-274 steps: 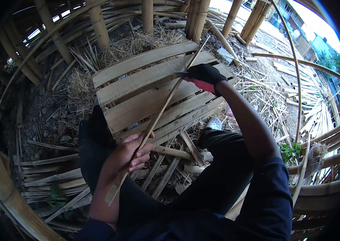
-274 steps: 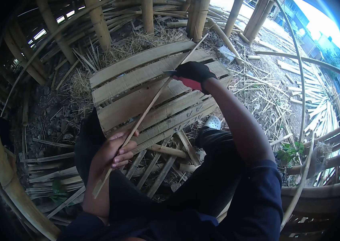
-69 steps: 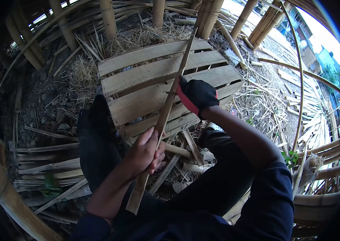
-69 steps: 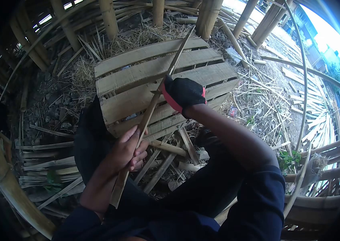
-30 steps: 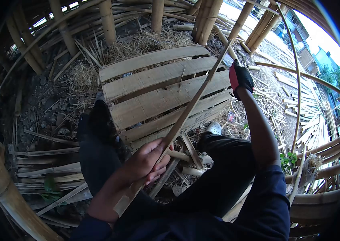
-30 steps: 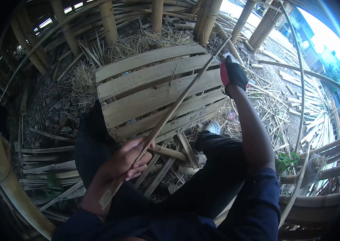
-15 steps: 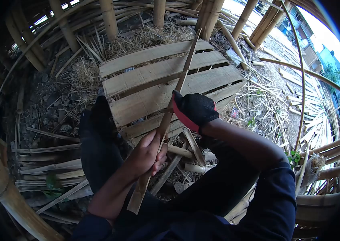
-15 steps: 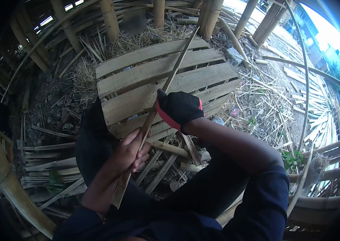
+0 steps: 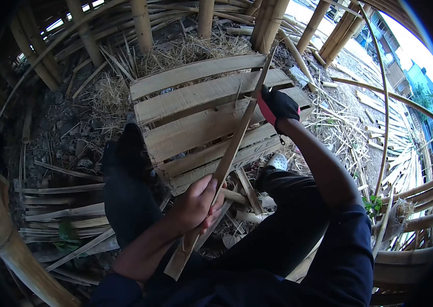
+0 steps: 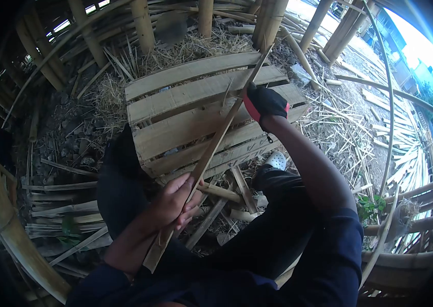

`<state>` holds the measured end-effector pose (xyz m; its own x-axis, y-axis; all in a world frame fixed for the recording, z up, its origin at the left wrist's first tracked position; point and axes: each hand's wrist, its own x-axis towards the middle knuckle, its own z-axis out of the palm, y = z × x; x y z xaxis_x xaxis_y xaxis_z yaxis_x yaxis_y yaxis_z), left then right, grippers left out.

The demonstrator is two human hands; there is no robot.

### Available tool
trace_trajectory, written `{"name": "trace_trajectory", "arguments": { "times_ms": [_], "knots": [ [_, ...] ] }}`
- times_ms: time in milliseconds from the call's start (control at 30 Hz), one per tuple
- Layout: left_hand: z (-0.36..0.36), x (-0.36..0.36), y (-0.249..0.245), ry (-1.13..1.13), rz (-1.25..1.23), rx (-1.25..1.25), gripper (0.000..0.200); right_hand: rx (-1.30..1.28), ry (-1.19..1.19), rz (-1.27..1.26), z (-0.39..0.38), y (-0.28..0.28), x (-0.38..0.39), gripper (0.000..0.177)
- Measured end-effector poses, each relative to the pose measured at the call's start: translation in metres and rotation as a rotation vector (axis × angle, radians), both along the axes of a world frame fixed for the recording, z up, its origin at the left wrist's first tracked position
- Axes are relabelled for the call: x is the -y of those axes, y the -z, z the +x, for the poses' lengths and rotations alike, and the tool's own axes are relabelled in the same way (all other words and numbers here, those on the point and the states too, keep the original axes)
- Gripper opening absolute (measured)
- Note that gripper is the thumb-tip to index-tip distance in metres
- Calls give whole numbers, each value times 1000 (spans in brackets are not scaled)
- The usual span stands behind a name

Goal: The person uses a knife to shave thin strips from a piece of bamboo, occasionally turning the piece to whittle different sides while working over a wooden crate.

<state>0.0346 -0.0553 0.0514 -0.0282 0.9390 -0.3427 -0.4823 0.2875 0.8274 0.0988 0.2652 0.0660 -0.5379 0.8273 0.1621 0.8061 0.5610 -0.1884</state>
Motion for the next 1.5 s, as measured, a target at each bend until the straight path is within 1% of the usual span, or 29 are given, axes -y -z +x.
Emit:
{"name": "trace_trajectory", "arguments": {
  "times_ms": [33,133,200,267,333,533,833,900,933,967,1000,1033,1067,1100,1133,1167,1200,1233,1300,1333,1367,1400,1433,1500],
  "knots": [
    [-2,1,3,-20,15,28,27,4,-15,7,1,-11,14,68],
    [-5,-1,1,-81,12,-9,27,83,-81,-117,1,-17,41,71],
    [-7,-5,10,-115,11,-45,27,202,-178,-221,3,-19,78,70],
    [-8,-6,11,-131,-15,-101,27,246,-222,-338,5,-22,113,69],
    [-6,-7,6,-112,-67,-178,26,202,-239,-329,3,-7,118,69],
    [-1,-12,13,-178,-103,-326,21,151,-282,-269,-7,-2,114,68],
    [-4,-11,17,-200,-97,-329,20,108,-285,-172,-17,4,108,67],
    [-1,-9,13,-200,-88,-305,21,98,-277,-140,-19,6,100,67],
    [1,-6,10,-199,-85,-292,22,87,-231,-107,-19,5,91,64],
    [8,-3,7,-134,-88,-286,23,75,-183,-75,-18,2,76,60],
    [17,1,3,-71,-90,-280,25,0,-206,88,-15,21,39,56],
    [22,5,-1,-10,-92,-275,26,27,-144,125,-10,20,3,52],
    [23,7,-4,28,-87,-238,28,34,-25,147,1,21,-32,51],
    [22,7,-7,62,-77,-202,30,13,85,100,14,10,-44,51],
    [20,6,-9,93,-65,-166,31,-17,96,60,27,25,-81,52],
    [14,6,-4,120,-24,-113,34,-25,151,21,30,15,-73,54],
    [11,6,-4,117,-21,-138,34,-31,208,-21,36,1,-58,56],
    [9,5,-3,114,-20,-162,34,-40,181,-53,36,-4,-49,58],
    [7,1,-3,88,-16,-203,34,-54,122,-118,28,-13,-26,62],
    [7,0,-4,65,-15,-220,33,63,23,-188,24,-32,3,66],
    [8,-1,-4,45,-17,-240,32,86,-31,-174,21,-23,12,67],
    [9,-3,-2,26,-31,-255,32,149,-145,-228,19,-34,38,67],
    [9,-6,2,8,-46,-274,31,107,-245,-225,21,-24,49,66],
    [11,-9,4,-23,-74,-307,30,177,-210,-275,15,-21,79,67]
  ]
}}
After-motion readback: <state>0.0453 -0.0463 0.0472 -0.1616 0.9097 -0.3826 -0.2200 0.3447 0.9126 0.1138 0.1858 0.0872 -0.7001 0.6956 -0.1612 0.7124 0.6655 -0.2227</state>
